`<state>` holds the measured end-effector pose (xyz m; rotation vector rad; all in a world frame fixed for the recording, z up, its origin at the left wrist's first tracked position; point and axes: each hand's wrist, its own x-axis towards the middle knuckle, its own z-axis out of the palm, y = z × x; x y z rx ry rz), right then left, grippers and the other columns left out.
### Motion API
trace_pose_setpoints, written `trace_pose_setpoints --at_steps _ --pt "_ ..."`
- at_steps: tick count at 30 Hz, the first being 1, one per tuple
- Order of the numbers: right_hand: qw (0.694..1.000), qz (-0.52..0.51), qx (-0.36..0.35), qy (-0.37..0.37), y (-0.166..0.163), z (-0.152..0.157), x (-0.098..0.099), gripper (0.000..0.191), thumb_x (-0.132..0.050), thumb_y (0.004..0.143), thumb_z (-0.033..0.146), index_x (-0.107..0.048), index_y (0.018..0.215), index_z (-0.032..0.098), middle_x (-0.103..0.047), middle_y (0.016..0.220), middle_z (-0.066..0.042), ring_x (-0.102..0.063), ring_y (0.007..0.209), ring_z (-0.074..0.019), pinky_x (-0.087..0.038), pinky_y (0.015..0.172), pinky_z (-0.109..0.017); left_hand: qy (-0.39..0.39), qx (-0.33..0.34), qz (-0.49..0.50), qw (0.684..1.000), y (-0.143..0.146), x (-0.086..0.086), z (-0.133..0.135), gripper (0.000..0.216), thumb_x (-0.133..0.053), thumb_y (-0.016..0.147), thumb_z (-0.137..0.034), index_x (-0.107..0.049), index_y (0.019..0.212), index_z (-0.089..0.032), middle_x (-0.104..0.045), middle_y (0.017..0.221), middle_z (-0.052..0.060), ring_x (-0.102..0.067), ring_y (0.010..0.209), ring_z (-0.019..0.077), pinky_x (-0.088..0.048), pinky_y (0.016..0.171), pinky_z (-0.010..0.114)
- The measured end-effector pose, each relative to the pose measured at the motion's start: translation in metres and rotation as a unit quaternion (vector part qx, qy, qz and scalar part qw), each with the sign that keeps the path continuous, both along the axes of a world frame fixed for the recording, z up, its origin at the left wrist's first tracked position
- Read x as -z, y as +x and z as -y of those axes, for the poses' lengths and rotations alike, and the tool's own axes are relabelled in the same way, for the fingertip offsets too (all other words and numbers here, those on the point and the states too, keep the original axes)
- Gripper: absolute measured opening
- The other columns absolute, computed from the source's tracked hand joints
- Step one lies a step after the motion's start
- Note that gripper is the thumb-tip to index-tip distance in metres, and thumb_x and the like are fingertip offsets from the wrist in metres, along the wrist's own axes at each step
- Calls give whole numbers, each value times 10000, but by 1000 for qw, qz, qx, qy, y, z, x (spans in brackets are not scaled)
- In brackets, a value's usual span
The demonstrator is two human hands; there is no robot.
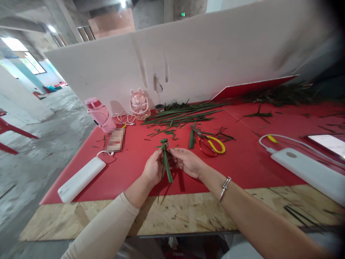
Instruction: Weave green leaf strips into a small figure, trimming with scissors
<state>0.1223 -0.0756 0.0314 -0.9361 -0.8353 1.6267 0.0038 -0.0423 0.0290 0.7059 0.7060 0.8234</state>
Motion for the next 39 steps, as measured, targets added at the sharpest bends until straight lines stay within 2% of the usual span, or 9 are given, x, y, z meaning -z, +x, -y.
trace_pose_setpoints --at_steps 6,9,13,17,20,25,29,34,39 --pt "968 228 74 77 1 0 -1 305 -639 670 452 -568 650 156 -517 499 47 -426 434 -68 -335 440 -187 133 -30 -59 989 0 5 0 281 -593 721 -405 -650 789 -139 -593 577 3 -524 532 110 -420 551 233" --pt "911 371 129 128 -1 2 0 353 -583 714 460 -508 543 161 -439 447 53 -366 412 -65 -270 409 -191 203 -72 -150 965 -3 7 1 330 -608 702 -443 -667 777 -127 -597 584 1 -501 540 100 -399 535 214" --pt "826 490 212 181 -4 4 5 334 -555 746 385 -504 507 156 -394 454 47 -347 443 -68 -253 428 -194 192 -115 -227 948 -5 10 1 347 -623 674 -464 -672 729 -125 -528 489 -33 -397 443 70 -311 446 200" --pt "839 469 216 173 -2 2 9 213 -540 759 330 -615 672 151 -559 567 15 -469 523 -100 -358 507 -197 174 -80 -172 966 -4 9 1 273 -648 663 -368 -697 799 -137 -628 627 2 -479 541 92 -370 540 211" --pt "845 468 205 159 3 -1 11 231 -548 751 350 -633 701 142 -564 568 12 -466 518 -104 -356 497 -202 177 -46 -189 965 -8 6 -2 235 -638 669 -336 -701 791 -146 -640 647 7 -485 550 96 -365 549 214" --pt "845 493 169 116 7 -3 15 235 -532 756 345 -650 723 144 -550 531 16 -454 488 -108 -334 469 -210 284 -54 -357 888 -17 10 -9 224 -646 653 -361 -640 570 -152 -572 508 -1 -459 485 111 -314 489 231" --pt "799 576 138 106 5 -5 14 180 -541 748 283 -653 665 168 -630 599 -18 -538 555 -134 -357 529 -227 371 -24 -391 842 -19 14 -9 118 -618 681 -269 -678 649 -172 -650 613 37 -544 566 149 -369 560 254" --pt "746 651 93 103 1 -6 11 157 -529 761 253 -659 691 197 -679 679 -40 -598 627 -153 -364 564 -229 404 5 -445 799 -21 10 -9 169 -600 678 -183 -665 833 -172 -660 697 34 -568 624 153 -404 605 259" --pt "737 664 76 98 1 -4 10 181 -515 782 285 -660 711 205 -679 676 -30 -591 607 -146 -348 548 -221 371 -16 -438 819 -21 15 -9 92 -587 712 -216 -608 788 -168 -636 673 6 -569 616 128 -424 594 241"
